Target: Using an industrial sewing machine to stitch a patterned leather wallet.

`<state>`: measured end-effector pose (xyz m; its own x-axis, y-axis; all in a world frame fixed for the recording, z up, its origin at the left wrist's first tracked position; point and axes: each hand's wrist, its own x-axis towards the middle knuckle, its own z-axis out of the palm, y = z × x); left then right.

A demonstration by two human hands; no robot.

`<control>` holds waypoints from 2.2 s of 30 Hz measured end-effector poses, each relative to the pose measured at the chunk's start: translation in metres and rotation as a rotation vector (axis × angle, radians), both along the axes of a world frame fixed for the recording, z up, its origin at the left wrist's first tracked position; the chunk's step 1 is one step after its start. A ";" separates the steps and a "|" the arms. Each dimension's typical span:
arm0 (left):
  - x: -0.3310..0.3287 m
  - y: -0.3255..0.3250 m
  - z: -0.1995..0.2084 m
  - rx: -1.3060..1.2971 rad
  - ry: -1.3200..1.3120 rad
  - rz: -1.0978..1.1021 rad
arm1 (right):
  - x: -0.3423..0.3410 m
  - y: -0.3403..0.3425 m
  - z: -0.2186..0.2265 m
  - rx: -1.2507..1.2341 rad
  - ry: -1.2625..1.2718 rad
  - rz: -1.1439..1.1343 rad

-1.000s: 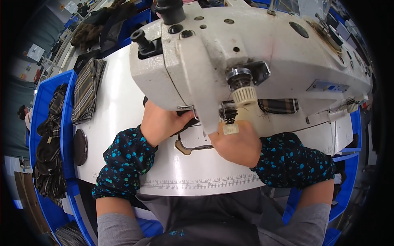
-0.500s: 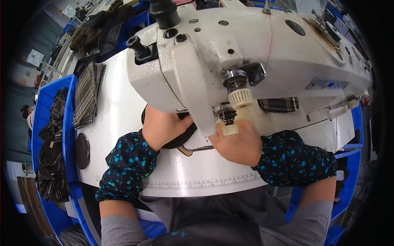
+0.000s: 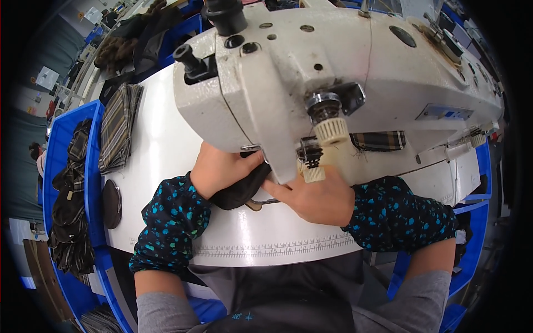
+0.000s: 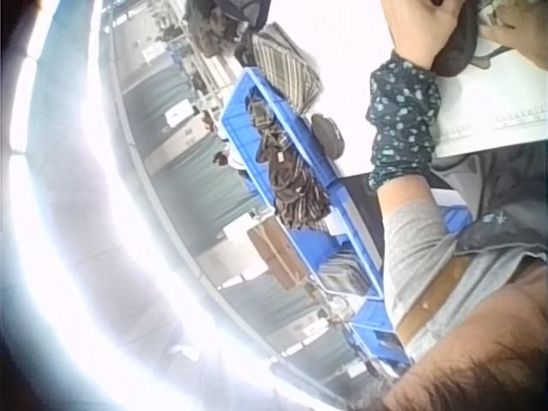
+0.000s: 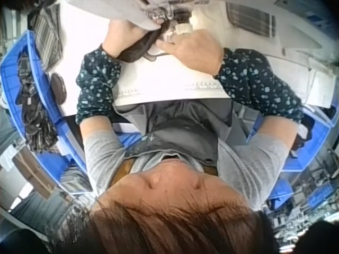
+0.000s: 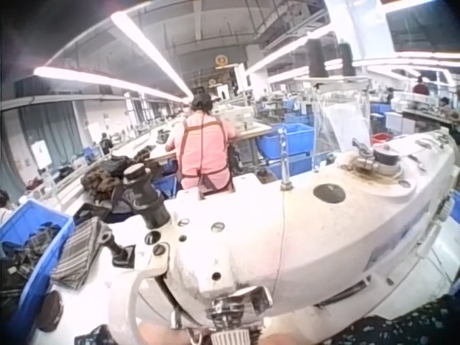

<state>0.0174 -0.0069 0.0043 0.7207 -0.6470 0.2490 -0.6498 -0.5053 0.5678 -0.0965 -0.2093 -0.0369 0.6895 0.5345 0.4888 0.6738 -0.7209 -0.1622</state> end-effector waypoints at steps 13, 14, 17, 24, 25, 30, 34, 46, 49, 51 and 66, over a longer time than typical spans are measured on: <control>0.005 -0.005 0.009 0.027 0.066 -0.068 | -0.003 0.001 0.000 -0.038 -0.031 -0.096; 0.005 -0.005 0.009 0.018 0.084 -0.072 | -0.004 0.002 0.001 -0.045 -0.002 -0.085; 0.004 -0.003 0.012 0.040 0.070 -0.103 | -0.004 0.001 0.002 -0.052 -0.006 -0.089; 0.005 -0.004 0.008 0.046 0.006 -0.086 | 0.000 0.000 0.004 -0.078 0.052 -0.088; 0.005 -0.004 0.008 0.049 -0.006 -0.082 | 0.000 0.000 0.005 -0.078 0.052 -0.087; -0.003 -0.007 0.010 0.045 -0.066 -0.051 | 0.000 0.000 0.016 -0.166 0.214 -0.067; -0.003 -0.007 0.008 0.055 0.004 -0.008 | -0.001 -0.001 0.024 -0.162 0.176 -0.058; 0.000 -0.006 -0.002 0.135 0.068 0.121 | 0.003 -0.005 0.008 -0.032 0.065 -0.032; -0.002 -0.006 0.000 0.110 0.125 0.139 | 0.004 -0.004 0.008 -0.061 0.073 0.004; -0.004 -0.009 0.001 0.134 0.120 0.150 | -0.004 -0.005 0.026 -0.101 0.092 -0.046; -0.009 -0.007 0.009 0.108 0.203 0.116 | 0.005 0.000 0.025 -0.048 -0.188 -0.062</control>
<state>0.0081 -0.0140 0.0128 0.8197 -0.5721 0.0260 -0.4624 -0.6344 0.6194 -0.0911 -0.2096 -0.0119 0.6206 0.5197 0.5871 0.6433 -0.7656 -0.0024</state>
